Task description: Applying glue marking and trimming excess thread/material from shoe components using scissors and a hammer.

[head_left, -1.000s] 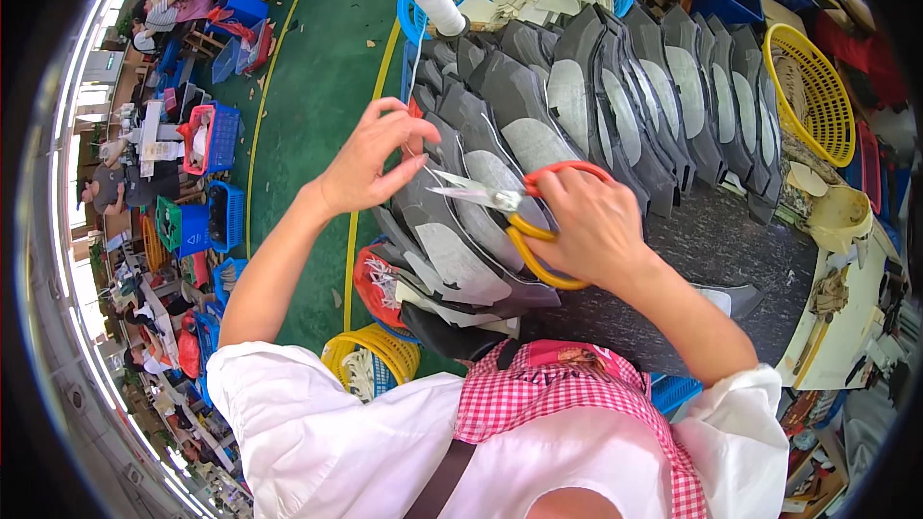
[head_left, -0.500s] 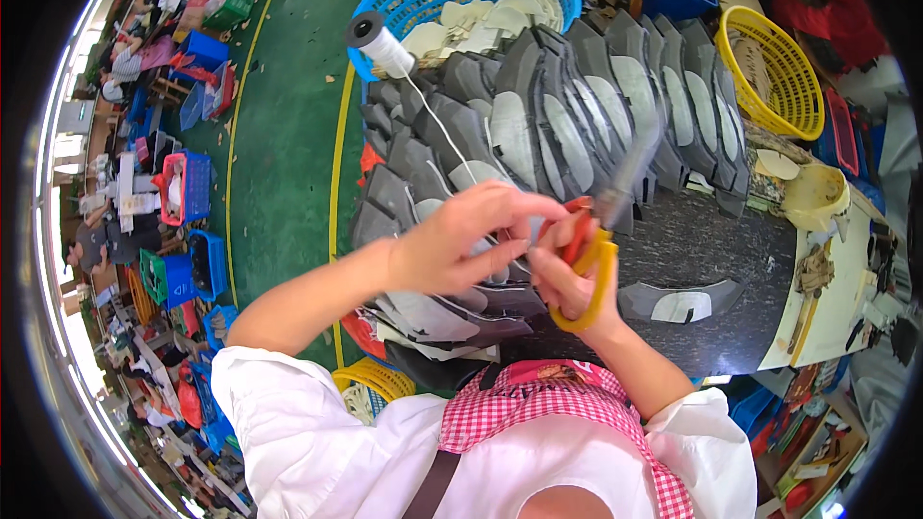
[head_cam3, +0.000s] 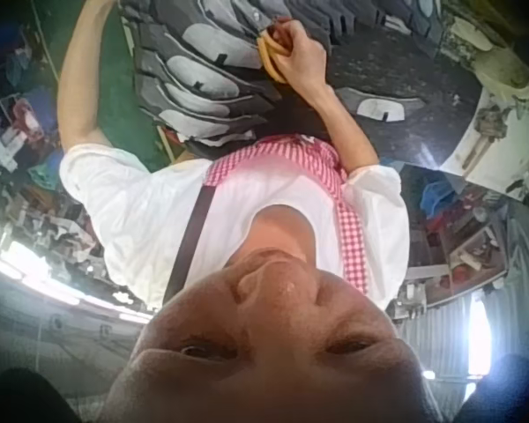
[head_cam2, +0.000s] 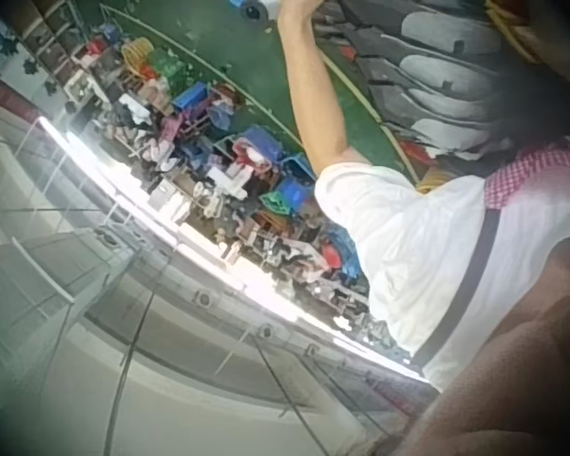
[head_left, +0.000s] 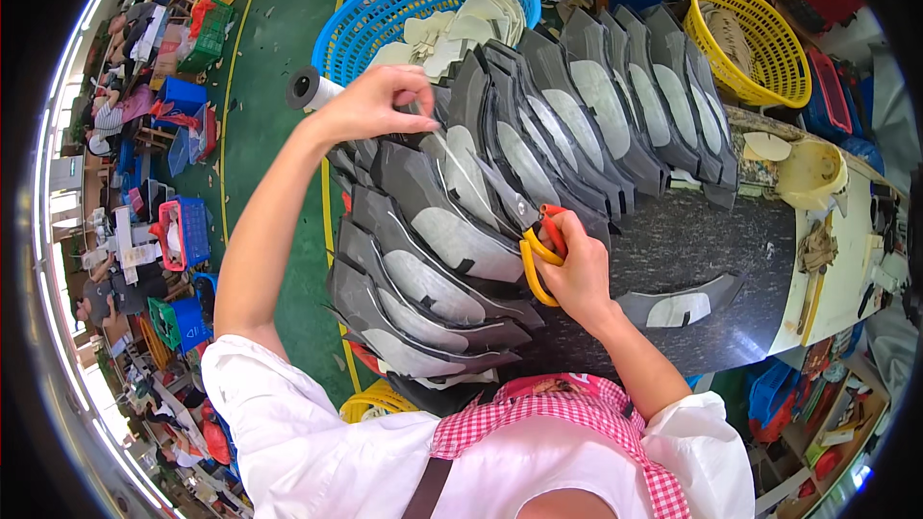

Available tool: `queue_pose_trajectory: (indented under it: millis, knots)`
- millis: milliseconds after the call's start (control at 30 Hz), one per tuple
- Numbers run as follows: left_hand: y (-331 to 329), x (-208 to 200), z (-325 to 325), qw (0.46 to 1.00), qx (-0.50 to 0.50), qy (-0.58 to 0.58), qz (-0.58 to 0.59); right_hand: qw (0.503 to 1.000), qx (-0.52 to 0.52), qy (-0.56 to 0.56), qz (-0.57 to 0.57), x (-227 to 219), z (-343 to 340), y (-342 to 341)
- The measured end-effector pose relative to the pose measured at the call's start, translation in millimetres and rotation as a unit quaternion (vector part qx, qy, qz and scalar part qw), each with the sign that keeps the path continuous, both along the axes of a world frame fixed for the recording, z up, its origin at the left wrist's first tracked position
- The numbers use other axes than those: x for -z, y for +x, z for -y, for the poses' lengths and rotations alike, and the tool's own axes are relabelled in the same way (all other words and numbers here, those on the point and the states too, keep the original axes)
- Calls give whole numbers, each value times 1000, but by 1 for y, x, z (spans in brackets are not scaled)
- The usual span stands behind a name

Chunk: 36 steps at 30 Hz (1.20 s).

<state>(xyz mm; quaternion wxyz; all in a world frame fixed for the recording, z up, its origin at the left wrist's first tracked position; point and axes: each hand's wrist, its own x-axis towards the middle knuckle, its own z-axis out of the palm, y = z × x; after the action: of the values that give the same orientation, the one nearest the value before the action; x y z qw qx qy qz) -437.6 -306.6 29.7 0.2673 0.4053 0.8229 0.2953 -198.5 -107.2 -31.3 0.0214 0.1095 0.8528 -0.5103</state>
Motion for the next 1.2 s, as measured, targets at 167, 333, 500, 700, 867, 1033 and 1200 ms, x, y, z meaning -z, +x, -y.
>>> queue_pose_trajectory:
  millis: [167, 333, 500, 700, 867, 1033, 1200]
  knots:
    - [-5, 27, -35, 994, 5, 107, -9, 993, -19, 116, -15, -9, -15, -1]
    - [4, 52, -42, 991, -21, 131, 13, 987, -39, 153, -35, -15, -53, 2]
    - [11, 42, -38, 977, -85, 170, 98, 919, -150, 352, -91, -47, -73, -62]
    - [19, 23, -41, 975, -21, 127, -183, 860, -192, 457, -125, -58, -64, -118]
    - [32, 37, -40, 978, -103, 180, 8, 883, -213, 412, -65, -48, -71, -111]
    - [47, 35, -38, 955, -143, 253, 65, 932, -120, 340, 19, -39, -83, -93]
    - [68, 9, -51, 922, -154, 311, 169, 954, -52, -287, 62, -45, -53, -86]
